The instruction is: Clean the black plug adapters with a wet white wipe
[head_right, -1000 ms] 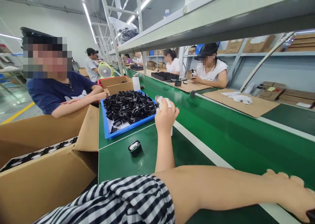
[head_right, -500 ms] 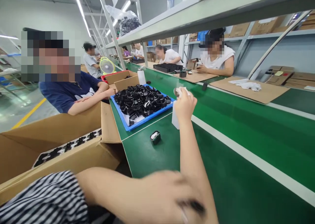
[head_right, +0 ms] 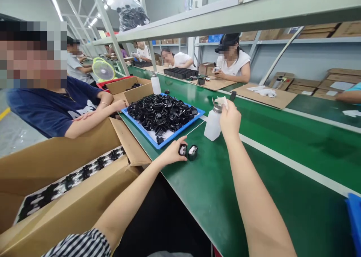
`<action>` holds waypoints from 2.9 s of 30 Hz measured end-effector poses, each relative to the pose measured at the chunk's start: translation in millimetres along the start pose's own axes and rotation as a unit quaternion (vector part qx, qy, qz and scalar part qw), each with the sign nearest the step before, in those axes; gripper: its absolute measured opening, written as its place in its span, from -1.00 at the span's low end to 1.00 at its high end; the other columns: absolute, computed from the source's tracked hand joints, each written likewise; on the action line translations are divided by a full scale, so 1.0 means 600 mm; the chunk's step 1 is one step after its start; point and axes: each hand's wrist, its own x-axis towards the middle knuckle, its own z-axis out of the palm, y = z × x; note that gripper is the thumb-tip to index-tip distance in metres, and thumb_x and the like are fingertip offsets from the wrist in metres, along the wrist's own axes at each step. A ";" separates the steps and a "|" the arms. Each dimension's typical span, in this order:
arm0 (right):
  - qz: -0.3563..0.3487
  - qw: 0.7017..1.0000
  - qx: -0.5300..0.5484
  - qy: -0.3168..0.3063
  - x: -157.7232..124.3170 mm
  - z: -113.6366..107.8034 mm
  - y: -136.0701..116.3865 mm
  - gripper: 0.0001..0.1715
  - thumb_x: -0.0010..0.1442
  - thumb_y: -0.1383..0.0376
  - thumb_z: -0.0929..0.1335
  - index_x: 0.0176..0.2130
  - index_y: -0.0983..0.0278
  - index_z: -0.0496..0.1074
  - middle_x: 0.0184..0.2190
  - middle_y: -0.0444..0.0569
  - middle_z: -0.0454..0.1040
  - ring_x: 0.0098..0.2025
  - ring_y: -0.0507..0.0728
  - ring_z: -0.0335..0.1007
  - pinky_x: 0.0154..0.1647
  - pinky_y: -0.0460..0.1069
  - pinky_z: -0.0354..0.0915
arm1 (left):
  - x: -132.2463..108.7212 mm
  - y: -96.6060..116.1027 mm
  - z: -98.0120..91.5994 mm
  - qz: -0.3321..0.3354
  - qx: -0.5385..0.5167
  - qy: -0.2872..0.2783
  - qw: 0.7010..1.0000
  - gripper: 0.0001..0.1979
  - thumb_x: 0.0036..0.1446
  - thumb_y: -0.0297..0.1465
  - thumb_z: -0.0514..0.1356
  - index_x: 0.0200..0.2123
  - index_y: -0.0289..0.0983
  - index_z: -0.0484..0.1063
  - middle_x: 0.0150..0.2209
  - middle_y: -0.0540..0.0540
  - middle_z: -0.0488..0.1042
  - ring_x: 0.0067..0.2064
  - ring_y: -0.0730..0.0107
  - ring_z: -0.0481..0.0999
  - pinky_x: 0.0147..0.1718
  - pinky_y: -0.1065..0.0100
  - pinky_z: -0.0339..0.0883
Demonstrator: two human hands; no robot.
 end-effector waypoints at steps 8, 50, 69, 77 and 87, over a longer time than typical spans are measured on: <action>0.090 0.963 0.058 -0.248 -0.132 0.039 -0.007 -0.68 0.00 0.34 0.13 -0.27 0.40 0.33 -0.37 0.05 0.40 -0.33 0.17 0.29 -0.31 0.03 0.21 | 0.013 -0.048 0.022 -0.018 -0.325 -0.025 0.945 -0.02 -0.45 -0.53 0.28 0.06 -0.35 -0.21 -0.08 -0.25 0.21 -0.07 0.30 0.24 -0.03 0.22 0.02; -0.095 0.958 0.025 -0.269 -0.237 0.021 0.014 -0.62 0.04 0.35 0.06 -0.18 0.25 0.28 -0.12 -0.01 0.27 -0.06 0.16 0.13 0.02 0.23 -0.19 | 0.048 -0.029 0.039 0.060 -0.192 -0.068 0.977 0.04 -0.44 -0.38 0.28 0.08 -0.33 -0.30 -0.22 -0.10 0.32 -0.24 0.37 0.34 -0.22 0.36 0.16; 0.071 0.949 -0.036 -0.304 -0.095 -0.041 0.045 -0.50 -0.08 0.12 0.24 -0.15 0.31 0.24 -0.09 0.11 0.21 -0.05 0.29 0.09 -0.09 0.16 0.08 | 0.021 -0.048 -0.121 -0.235 0.083 0.140 0.958 -0.83 -0.40 -0.66 0.14 -0.59 -0.39 0.37 -0.45 -0.22 0.39 -0.26 0.04 0.34 -0.25 0.13 0.17; 0.111 0.904 0.204 -0.360 -0.117 0.015 -0.044 -0.54 -0.06 0.08 0.23 -0.21 0.31 0.28 -0.30 0.02 0.35 -0.32 0.12 0.29 -0.36 -0.01 0.23 | 0.013 -0.004 -0.109 -0.096 -0.256 0.243 0.931 -0.66 -0.29 -0.57 0.15 -0.30 -0.36 0.31 -0.39 -0.04 0.35 -0.47 0.54 0.35 -0.41 0.41 0.28; 0.066 0.873 0.293 -0.384 -0.118 0.042 -0.027 -0.68 -0.13 0.20 0.30 -0.32 0.30 0.31 -0.46 -0.08 0.37 -0.48 0.05 0.28 -0.49 -0.06 0.22 | -0.027 0.035 -0.006 -0.044 -0.143 0.184 0.972 -0.34 -0.33 -0.41 0.23 -0.06 -0.29 0.11 -0.05 -0.18 0.16 -0.16 0.26 0.29 -0.19 0.28 0.17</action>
